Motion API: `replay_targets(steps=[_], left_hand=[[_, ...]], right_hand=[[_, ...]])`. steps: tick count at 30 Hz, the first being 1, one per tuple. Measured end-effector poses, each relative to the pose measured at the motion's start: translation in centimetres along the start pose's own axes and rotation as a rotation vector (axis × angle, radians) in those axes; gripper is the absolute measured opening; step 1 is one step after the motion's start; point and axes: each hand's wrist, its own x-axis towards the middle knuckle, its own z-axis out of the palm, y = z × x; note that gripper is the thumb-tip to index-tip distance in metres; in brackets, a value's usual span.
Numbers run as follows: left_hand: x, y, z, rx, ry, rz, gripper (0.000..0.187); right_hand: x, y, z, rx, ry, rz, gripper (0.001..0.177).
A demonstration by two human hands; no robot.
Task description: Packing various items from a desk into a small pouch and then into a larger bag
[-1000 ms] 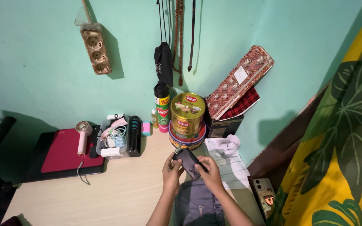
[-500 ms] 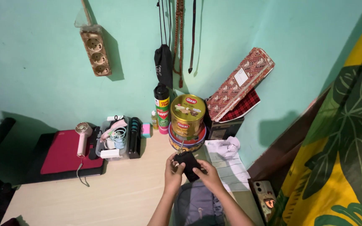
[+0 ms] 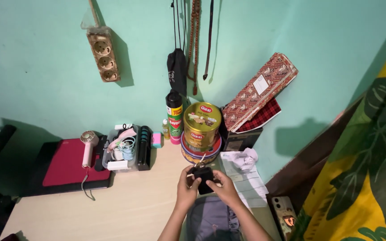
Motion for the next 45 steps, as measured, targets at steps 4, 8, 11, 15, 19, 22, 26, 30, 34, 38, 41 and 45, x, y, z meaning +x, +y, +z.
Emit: replay_targets(steps=[4,8,11,15,19,22,26,30,34,38,41,45], left_hand=[[-0.4,3.0,-0.1,0.259,-0.033,0.126,0.042],[-0.1,3.8,-0.3,0.361,-0.069,0.265,0.036],[0.0,3.9,-0.4,0.39,-0.073,0.28,0.035],[0.2,4.4,-0.4,0.436,-0.082,0.293,0.033],[0.4,5.5,-0.3,0.465,-0.112,0.38,0.03],[0.7,5.6,-0.3,0.475,-0.092,0.452,0.025],[1.3,6.0,-0.4,0.496,-0.11,0.566,0.022],[2.2,6.0,-0.9,0.55,-0.157,0.657,0.022],[3.5,6.7,-0.9,0.574,-0.216,0.695,0.02],[5.0,8.0,-0.5,0.619,-0.266,0.837,0.017],[6.2,8.7,-0.2,0.618,-0.298,0.928,0.016],[7.9,9.4,0.2,0.632,-0.388,1.034,0.018]], right_hand=[[0.2,-1.2,-0.3,-0.159,0.06,-0.151,0.037],[0.1,-3.6,-0.6,-0.541,0.148,-0.455,0.044],[0.4,-4.6,-0.8,-0.706,0.13,-0.584,0.052],[0.7,-5.4,-1.0,-0.925,0.089,-0.734,0.059],[1.2,-5.2,-0.8,-0.943,0.112,-0.803,0.052],[1.6,-5.2,-0.8,-0.898,0.104,-0.786,0.046],[1.8,-5.5,-0.9,-0.79,0.099,-0.787,0.043],[2.1,-6.6,-1.0,-0.769,0.215,-0.968,0.036],[2.8,-6.9,-1.4,-0.769,0.239,-1.006,0.034],[3.6,-7.5,-1.8,-0.759,0.245,-1.04,0.034],[4.2,-7.8,-2.2,-0.799,0.242,-1.059,0.04],[4.9,-9.6,-2.3,-1.112,0.317,-1.222,0.03]])
